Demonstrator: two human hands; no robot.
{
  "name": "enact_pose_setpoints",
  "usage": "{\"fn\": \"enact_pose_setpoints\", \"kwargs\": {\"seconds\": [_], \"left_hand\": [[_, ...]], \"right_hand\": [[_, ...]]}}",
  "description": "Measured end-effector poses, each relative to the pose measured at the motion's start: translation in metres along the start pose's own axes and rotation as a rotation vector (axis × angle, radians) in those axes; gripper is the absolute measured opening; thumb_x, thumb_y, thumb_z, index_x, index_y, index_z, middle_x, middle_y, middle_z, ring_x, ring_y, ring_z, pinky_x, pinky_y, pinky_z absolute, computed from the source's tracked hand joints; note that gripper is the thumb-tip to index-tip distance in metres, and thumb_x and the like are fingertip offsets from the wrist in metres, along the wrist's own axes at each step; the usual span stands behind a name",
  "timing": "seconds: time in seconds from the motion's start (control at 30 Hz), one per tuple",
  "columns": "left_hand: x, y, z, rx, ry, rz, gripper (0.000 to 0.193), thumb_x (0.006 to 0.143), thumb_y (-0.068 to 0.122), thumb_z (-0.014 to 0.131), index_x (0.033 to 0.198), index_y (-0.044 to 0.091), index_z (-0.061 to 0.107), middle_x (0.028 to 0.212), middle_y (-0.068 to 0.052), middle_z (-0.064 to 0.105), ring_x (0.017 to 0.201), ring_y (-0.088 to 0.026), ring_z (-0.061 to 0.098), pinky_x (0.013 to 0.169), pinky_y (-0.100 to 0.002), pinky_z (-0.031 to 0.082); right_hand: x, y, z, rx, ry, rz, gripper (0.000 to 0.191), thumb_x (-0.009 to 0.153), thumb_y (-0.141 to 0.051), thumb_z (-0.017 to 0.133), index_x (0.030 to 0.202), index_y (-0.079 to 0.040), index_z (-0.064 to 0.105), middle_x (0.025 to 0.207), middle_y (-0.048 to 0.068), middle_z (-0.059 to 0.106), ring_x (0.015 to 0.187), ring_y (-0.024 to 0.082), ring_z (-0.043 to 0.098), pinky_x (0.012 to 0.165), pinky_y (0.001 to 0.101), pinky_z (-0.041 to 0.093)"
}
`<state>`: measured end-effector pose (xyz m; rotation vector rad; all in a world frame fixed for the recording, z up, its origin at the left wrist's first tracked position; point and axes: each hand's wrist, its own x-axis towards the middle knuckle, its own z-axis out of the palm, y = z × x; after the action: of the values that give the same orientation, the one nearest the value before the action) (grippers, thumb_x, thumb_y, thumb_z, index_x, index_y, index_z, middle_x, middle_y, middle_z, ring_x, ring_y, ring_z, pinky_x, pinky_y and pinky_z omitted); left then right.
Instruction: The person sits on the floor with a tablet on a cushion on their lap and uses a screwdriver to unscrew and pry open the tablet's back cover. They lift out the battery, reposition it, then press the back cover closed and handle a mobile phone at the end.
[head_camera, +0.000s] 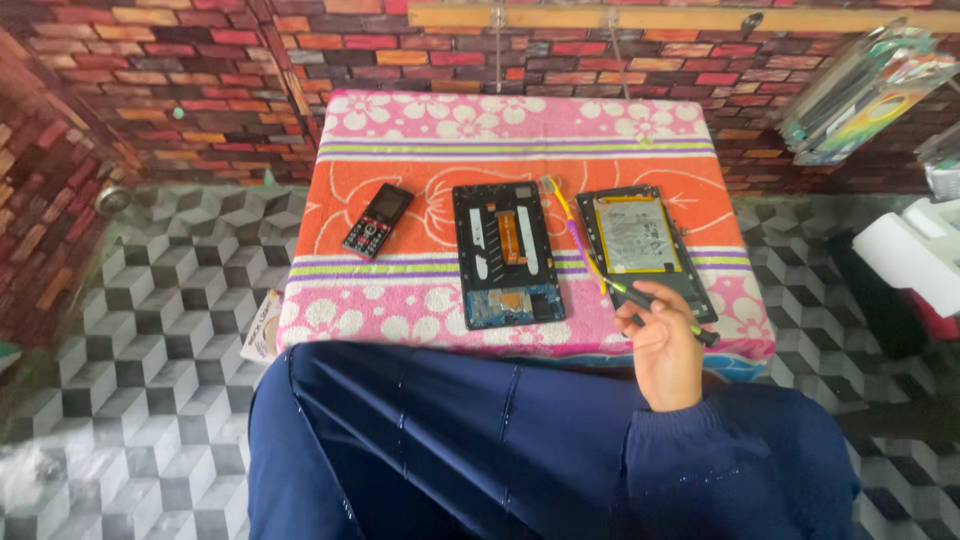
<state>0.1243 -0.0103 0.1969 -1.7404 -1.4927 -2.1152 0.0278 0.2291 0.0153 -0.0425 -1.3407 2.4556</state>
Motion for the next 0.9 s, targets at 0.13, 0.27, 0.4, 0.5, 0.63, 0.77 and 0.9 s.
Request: {"fn": "enact_pose_setpoints", "kwargs": {"seconds": [0.13, 0.27, 0.4, 0.5, 0.63, 0.77, 0.9], "left_hand": [[-0.02, -0.05, -0.06, 0.584, 0.294, -0.329, 0.039, 0.085, -0.004, 0.061, 0.121, 0.006, 0.069, 0.116, -0.014, 0.071, 0.113, -0.035, 0.064, 0.1, -0.043, 0.051], [-0.063, -0.141, -0.114, 1.01, 0.365, -0.501, 0.046, 0.083, -0.002, 0.065, 0.129, 0.006, 0.064, 0.121, -0.016, 0.067, 0.124, -0.039, 0.057, 0.106, -0.048, 0.045], [-0.084, -0.204, -0.13, 1.075, 0.362, -0.538, 0.064, 0.079, 0.007, 0.071, 0.14, 0.006, 0.052, 0.137, -0.017, 0.06, 0.133, -0.043, 0.047, 0.11, -0.05, 0.038], [-0.079, -0.218, -0.136, 1.152, 0.33, -0.55, 0.071, 0.082, 0.014, 0.073, 0.147, 0.007, 0.046, 0.144, -0.016, 0.055, 0.137, -0.044, 0.042, 0.112, -0.053, 0.033], [-0.071, -0.223, -0.14, 1.175, 0.259, -0.542, 0.066, 0.083, 0.015, 0.07, 0.146, 0.012, 0.049, 0.148, -0.011, 0.054, 0.139, -0.043, 0.04, 0.112, -0.056, 0.029], [-0.069, -0.226, -0.14, 1.154, 0.196, -0.541, 0.05, 0.086, 0.01, 0.066, 0.135, 0.015, 0.057, 0.144, -0.002, 0.06, 0.139, -0.04, 0.042, 0.113, -0.06, 0.026], [-0.068, -0.223, -0.14, 1.133, 0.237, -0.516, 0.039, 0.089, 0.006, 0.062, 0.126, 0.016, 0.064, 0.137, 0.001, 0.065, 0.139, -0.038, 0.045, 0.114, -0.06, 0.028]], "right_hand": [[0.007, 0.001, 0.005, -0.002, 0.038, -0.011, 0.034, 0.096, -0.016, 0.051, 0.123, 0.001, 0.064, 0.103, 0.012, 0.068, 0.1, 0.023, 0.066, 0.091, 0.0414, 0.053], [0.019, 0.014, 0.005, -0.065, 0.083, -0.031, 0.023, 0.095, -0.008, 0.059, 0.115, 0.002, 0.065, 0.104, 0.009, 0.068, 0.095, 0.019, 0.066, 0.088, 0.0399, 0.056], [0.037, 0.035, 0.006, -0.195, 0.107, -0.051, 0.016, 0.095, 0.0, 0.069, 0.11, 0.003, 0.065, 0.093, 0.008, 0.066, 0.082, 0.016, 0.062, 0.079, 0.0316, 0.05], [0.048, 0.046, 0.008, -0.235, 0.097, -0.066, 0.014, 0.093, 0.0, 0.067, 0.106, 0.002, 0.068, 0.091, 0.004, 0.066, 0.08, 0.012, 0.063, 0.079, 0.0294, 0.054], [0.055, 0.051, 0.01, -0.351, 0.091, -0.041, 0.015, 0.093, -0.002, 0.066, 0.107, 0.0, 0.071, 0.091, 0.005, 0.068, 0.082, 0.013, 0.066, 0.077, 0.0275, 0.052], [0.06, 0.052, 0.014, -0.389, 0.067, -0.013, 0.016, 0.092, -0.003, 0.065, 0.107, 0.0, 0.071, 0.095, 0.005, 0.071, 0.086, 0.014, 0.07, 0.082, 0.0289, 0.057], [0.057, 0.05, 0.018, -0.493, -0.041, -0.017, 0.017, 0.093, -0.001, 0.065, 0.108, 0.002, 0.072, 0.098, 0.009, 0.074, 0.09, 0.016, 0.072, 0.083, 0.0278, 0.056]]}}
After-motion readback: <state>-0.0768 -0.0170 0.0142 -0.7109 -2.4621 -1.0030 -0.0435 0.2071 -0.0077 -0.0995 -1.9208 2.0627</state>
